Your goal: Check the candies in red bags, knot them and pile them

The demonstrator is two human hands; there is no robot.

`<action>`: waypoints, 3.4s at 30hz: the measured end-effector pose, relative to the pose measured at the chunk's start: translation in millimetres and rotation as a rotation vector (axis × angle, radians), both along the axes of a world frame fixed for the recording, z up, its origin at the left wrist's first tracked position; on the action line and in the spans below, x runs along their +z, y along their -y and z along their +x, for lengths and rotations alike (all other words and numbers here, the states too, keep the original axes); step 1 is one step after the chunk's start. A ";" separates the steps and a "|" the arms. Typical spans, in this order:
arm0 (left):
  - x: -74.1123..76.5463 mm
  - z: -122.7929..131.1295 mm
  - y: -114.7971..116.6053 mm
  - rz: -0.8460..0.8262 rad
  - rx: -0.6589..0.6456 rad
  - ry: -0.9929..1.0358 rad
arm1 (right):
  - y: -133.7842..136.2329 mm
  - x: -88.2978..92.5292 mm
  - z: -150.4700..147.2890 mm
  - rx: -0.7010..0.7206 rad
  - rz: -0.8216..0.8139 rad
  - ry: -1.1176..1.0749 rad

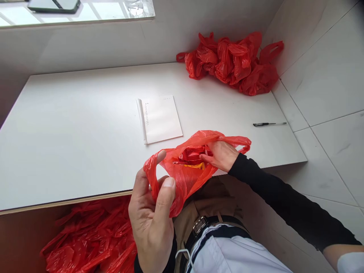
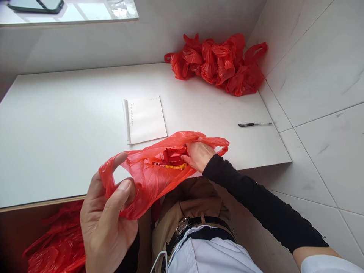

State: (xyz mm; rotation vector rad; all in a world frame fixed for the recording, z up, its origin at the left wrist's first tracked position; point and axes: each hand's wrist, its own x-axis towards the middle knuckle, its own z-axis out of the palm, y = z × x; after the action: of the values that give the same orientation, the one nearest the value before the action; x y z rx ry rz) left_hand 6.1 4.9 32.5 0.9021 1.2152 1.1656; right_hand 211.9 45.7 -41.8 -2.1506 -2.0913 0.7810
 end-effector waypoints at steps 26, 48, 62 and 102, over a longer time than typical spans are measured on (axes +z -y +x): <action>-2.5 10.6 3.8 -0.029 0.015 -0.027 | 24.0 11.7 24.5 0.059 0.027 0.268; 6.4 5.7 4.4 0.000 0.016 -0.027 | 46.3 11.4 37.4 0.253 0.006 -0.057; 3.9 8.3 3.3 0.000 0.074 -0.062 | 49.5 1.4 35.3 0.130 0.055 0.015; 25.8 4.0 11.6 -0.193 0.131 -0.109 | 26.2 7.3 -19.3 0.205 0.048 0.166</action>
State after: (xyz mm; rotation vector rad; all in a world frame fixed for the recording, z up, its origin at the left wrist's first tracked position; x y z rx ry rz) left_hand 10.1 -6.7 58.4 0.7571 1.4672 1.0910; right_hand 192.6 19.6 -34.5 -2.0656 -2.4151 0.5767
